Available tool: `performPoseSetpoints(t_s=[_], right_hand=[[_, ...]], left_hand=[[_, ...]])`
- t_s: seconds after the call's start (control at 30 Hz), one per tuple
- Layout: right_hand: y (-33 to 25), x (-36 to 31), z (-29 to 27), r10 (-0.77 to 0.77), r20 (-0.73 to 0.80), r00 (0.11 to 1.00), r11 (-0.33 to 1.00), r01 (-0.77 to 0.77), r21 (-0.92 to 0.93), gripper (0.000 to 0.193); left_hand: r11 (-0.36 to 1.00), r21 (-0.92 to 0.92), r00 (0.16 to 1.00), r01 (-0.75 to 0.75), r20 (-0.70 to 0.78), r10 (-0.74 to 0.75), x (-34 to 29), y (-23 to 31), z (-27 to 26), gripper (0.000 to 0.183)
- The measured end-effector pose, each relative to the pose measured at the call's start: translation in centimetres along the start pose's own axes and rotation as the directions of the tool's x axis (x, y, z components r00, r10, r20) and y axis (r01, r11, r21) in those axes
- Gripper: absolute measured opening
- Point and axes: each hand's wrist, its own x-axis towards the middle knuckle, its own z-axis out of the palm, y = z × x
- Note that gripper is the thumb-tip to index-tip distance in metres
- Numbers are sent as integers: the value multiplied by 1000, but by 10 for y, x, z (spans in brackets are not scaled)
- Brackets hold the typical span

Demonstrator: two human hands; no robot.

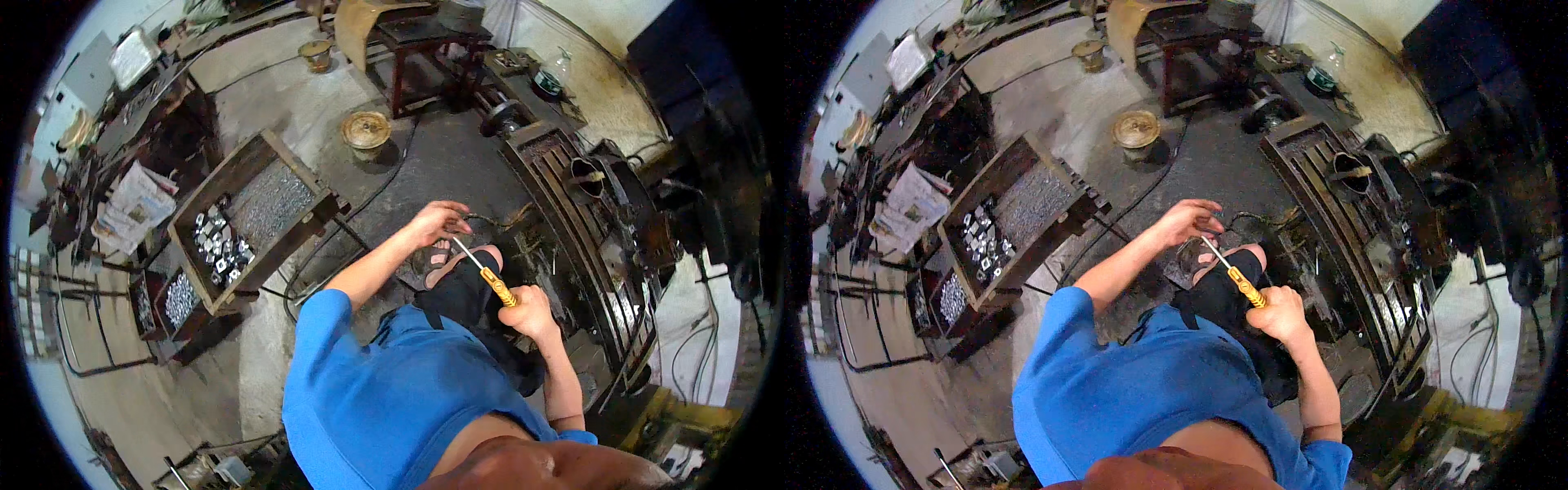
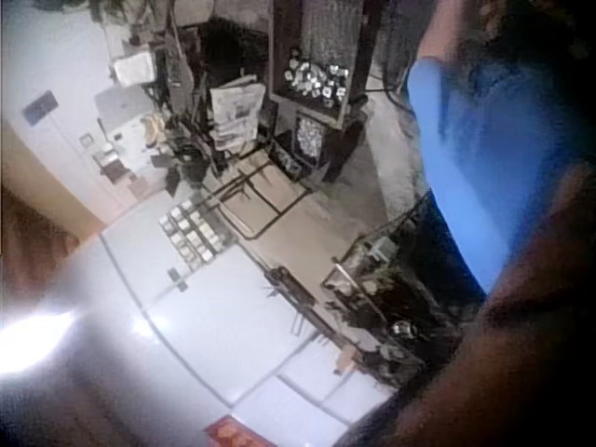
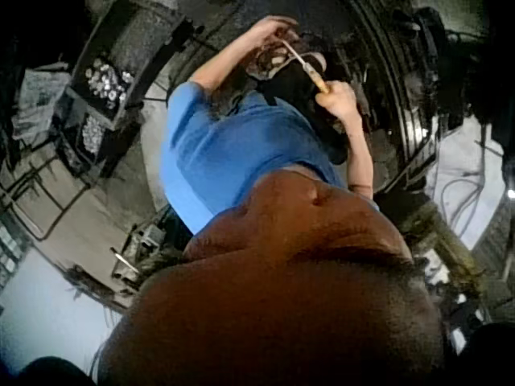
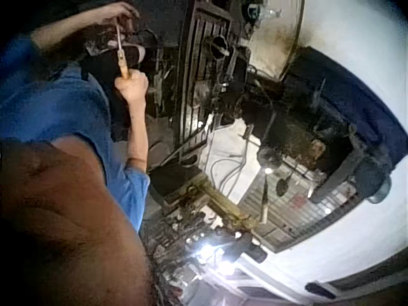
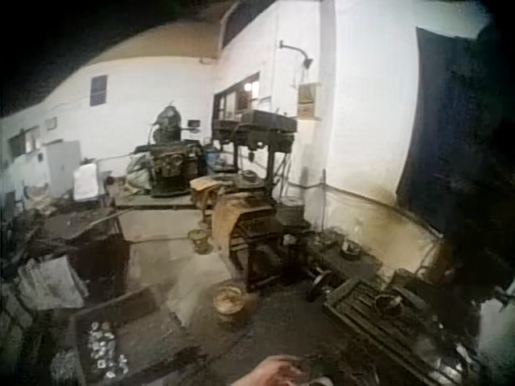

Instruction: The person operates a milling machine to process metal components, using an air nozzle to clear debris and placing the components into a tray.

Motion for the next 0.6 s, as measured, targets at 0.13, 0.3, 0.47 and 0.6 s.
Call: performPoseSetpoints(t_s=[0.13, 0.3, 0.47, 0.6], right_hand=[[-15, 11, 3, -142, 104, 984, 987, 132, 94, 25], [-12, -8, -2, -138, -42, 990, 984, 142, 110, 26], [2, -2, 2, -139, -6, 990, 985, 139, 106, 28], [-7, -3, -4, -113, -29, 993, 982, 116, 147, 32]], left_hand=[[967, 244, 966, -78, -222, 134, -45, 22, -47, 30], [562, 827, 688, -27, -393, 610, -182, 104, -116, 33], [290, 552, 205, 781, -666, 717, -304, 88, -226, 34], [158, 403, 244, 901, -774, 584, -305, 48, -241, 27]])
